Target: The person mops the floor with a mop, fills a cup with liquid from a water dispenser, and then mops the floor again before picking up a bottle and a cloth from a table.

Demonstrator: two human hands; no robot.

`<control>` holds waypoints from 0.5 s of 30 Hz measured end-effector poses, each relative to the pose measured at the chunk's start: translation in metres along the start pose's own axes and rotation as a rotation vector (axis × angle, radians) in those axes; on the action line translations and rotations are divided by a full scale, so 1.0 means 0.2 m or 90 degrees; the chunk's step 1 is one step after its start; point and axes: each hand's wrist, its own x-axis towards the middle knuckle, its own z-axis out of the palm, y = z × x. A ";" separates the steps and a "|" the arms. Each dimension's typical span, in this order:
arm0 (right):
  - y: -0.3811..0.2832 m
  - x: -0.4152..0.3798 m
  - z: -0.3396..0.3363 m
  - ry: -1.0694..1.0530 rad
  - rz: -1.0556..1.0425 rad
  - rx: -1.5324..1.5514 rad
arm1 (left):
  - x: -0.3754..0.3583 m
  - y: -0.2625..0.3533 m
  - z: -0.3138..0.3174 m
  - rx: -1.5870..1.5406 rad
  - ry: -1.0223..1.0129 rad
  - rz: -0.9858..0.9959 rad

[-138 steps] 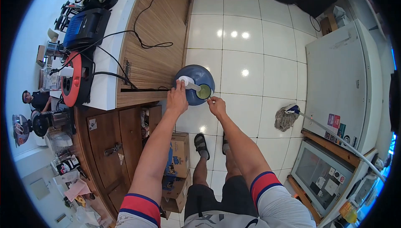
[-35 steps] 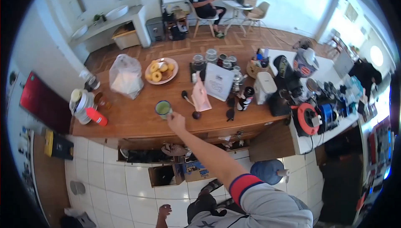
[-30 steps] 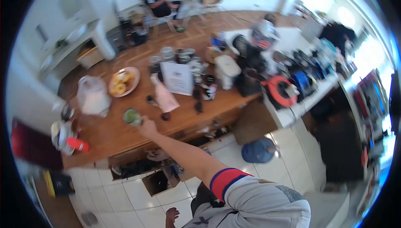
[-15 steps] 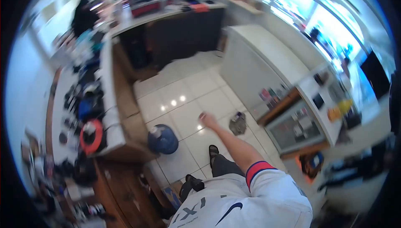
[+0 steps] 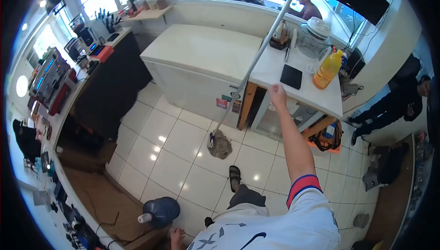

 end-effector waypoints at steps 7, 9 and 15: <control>-0.35 1.10 0.29 0.224 -0.050 0.218 | -0.10 0.88 0.81 0.191 -0.096 0.213; -0.32 1.20 0.36 0.279 -0.162 0.247 | -0.19 1.09 0.94 0.202 -0.100 0.275; -0.83 0.78 0.23 -0.244 0.109 0.615 | -0.15 1.59 1.40 0.271 -0.233 0.394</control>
